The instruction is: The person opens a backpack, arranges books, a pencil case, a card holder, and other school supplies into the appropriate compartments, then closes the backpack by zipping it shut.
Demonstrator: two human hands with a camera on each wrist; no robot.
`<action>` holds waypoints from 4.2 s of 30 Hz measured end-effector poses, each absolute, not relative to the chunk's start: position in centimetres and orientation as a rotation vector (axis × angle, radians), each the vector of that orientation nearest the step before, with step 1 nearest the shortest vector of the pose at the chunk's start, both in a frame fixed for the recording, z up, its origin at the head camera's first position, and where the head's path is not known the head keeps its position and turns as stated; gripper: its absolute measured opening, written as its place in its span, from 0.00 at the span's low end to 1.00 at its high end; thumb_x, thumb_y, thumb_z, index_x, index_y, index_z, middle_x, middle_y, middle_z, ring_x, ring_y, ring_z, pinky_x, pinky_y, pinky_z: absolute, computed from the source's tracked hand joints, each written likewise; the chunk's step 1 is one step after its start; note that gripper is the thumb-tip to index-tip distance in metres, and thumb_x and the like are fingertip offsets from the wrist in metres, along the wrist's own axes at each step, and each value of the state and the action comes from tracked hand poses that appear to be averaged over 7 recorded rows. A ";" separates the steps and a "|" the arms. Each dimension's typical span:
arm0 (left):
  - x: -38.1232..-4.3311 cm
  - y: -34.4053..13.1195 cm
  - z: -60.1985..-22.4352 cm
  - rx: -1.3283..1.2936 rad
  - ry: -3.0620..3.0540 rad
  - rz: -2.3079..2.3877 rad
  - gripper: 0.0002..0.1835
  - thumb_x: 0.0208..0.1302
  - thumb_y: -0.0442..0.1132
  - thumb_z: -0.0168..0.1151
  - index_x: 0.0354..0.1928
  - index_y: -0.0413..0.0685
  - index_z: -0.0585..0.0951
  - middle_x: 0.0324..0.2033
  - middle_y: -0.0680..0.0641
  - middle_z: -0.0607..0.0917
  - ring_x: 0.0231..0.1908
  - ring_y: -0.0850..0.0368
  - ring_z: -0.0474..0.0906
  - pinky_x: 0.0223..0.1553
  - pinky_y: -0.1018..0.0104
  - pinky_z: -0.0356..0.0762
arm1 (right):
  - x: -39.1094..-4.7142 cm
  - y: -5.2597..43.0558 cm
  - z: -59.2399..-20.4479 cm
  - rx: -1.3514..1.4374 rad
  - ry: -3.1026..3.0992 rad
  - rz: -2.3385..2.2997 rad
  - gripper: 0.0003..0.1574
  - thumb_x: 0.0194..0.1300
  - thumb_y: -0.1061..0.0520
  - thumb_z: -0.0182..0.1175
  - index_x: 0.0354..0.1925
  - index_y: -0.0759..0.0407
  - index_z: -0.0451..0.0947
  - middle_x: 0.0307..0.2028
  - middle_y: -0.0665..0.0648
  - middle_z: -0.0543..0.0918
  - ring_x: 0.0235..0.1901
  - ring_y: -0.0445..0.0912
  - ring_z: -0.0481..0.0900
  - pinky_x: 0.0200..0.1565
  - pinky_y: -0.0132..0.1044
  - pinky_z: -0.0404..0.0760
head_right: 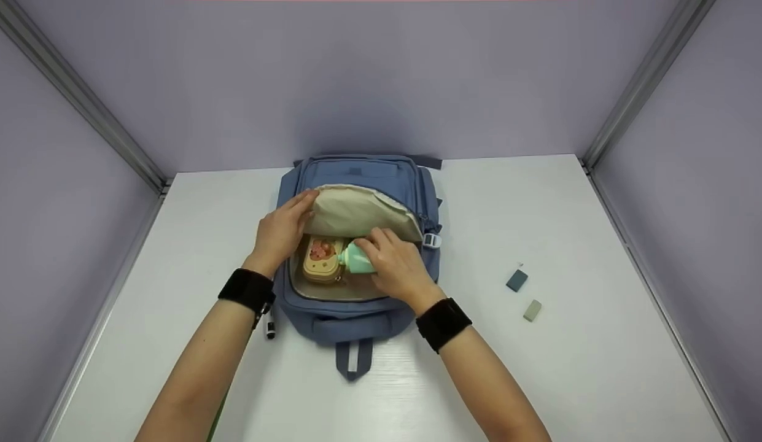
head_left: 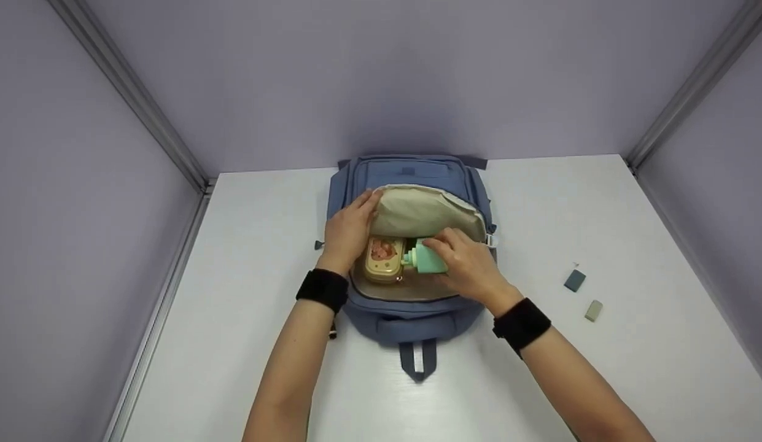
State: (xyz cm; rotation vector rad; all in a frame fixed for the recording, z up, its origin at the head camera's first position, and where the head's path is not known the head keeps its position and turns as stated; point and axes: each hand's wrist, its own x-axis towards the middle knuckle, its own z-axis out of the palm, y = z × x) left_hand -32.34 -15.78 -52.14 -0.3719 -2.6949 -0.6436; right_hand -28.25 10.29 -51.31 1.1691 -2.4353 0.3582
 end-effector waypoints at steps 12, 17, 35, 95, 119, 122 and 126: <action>-32.5 -16.3 -51.9 -0.342 -2.579 -0.803 0.22 0.69 0.42 0.59 0.64 0.58 0.78 0.56 0.45 0.81 0.45 0.39 0.83 0.44 0.46 0.80 | -29.1 11.5 -55.0 1.324 -2.248 0.272 0.32 0.37 0.75 0.72 0.44 0.64 0.74 0.44 0.63 0.75 0.41 0.54 0.77 0.37 0.44 0.81; -32.6 -16.3 -51.7 -0.317 -2.566 -0.828 0.20 0.70 0.41 0.58 0.63 0.56 0.78 0.55 0.44 0.82 0.47 0.40 0.83 0.46 0.48 0.80 | -29.1 11.4 -55.4 1.302 -2.229 0.196 0.27 0.40 0.75 0.66 0.42 0.65 0.73 0.44 0.63 0.76 0.40 0.56 0.77 0.40 0.46 0.80; -32.3 -15.8 -51.5 -0.325 -2.568 -0.806 0.20 0.71 0.41 0.57 0.64 0.54 0.77 0.55 0.40 0.82 0.47 0.40 0.83 0.46 0.50 0.80 | -29.0 12.2 -55.6 1.221 -2.392 0.205 0.22 0.56 0.65 0.70 0.50 0.59 0.79 0.52 0.61 0.77 0.53 0.55 0.75 0.35 0.43 0.83; -28.9 -16.0 -53.6 -0.826 -2.939 -0.793 0.51 0.48 0.77 0.62 0.72 0.60 0.67 0.73 0.47 0.60 0.74 0.47 0.49 0.71 0.49 0.45 | -27.4 16.1 -49.7 1.180 -2.943 0.974 0.10 0.60 0.56 0.71 0.26 0.62 0.88 0.54 0.63 0.77 0.58 0.59 0.71 0.59 0.54 0.67; -27.7 -11.5 -54.6 -0.897 -2.975 -0.178 0.53 0.50 0.85 0.42 0.77 0.73 0.49 0.76 0.47 0.51 0.75 0.44 0.42 0.67 0.34 0.38 | -28.3 16.1 -52.9 0.813 -3.051 0.725 0.59 0.49 0.46 0.79 0.72 0.53 0.60 0.72 0.65 0.54 0.68 0.64 0.58 0.63 0.59 0.62; -27.7 -10.8 -54.6 -0.890 -2.983 -0.136 0.52 0.51 0.84 0.42 0.77 0.74 0.48 0.76 0.46 0.51 0.74 0.41 0.42 0.66 0.30 0.40 | -28.4 16.0 -53.1 0.826 -3.026 0.707 0.58 0.48 0.47 0.79 0.72 0.53 0.60 0.71 0.65 0.55 0.67 0.64 0.59 0.63 0.59 0.63; -27.6 -10.1 -54.6 -0.855 -3.003 -0.094 0.51 0.52 0.83 0.43 0.77 0.75 0.48 0.76 0.45 0.50 0.74 0.39 0.43 0.64 0.27 0.41 | -28.3 15.8 -53.4 0.851 -2.971 0.666 0.56 0.48 0.50 0.80 0.70 0.54 0.62 0.69 0.66 0.59 0.66 0.63 0.60 0.62 0.59 0.63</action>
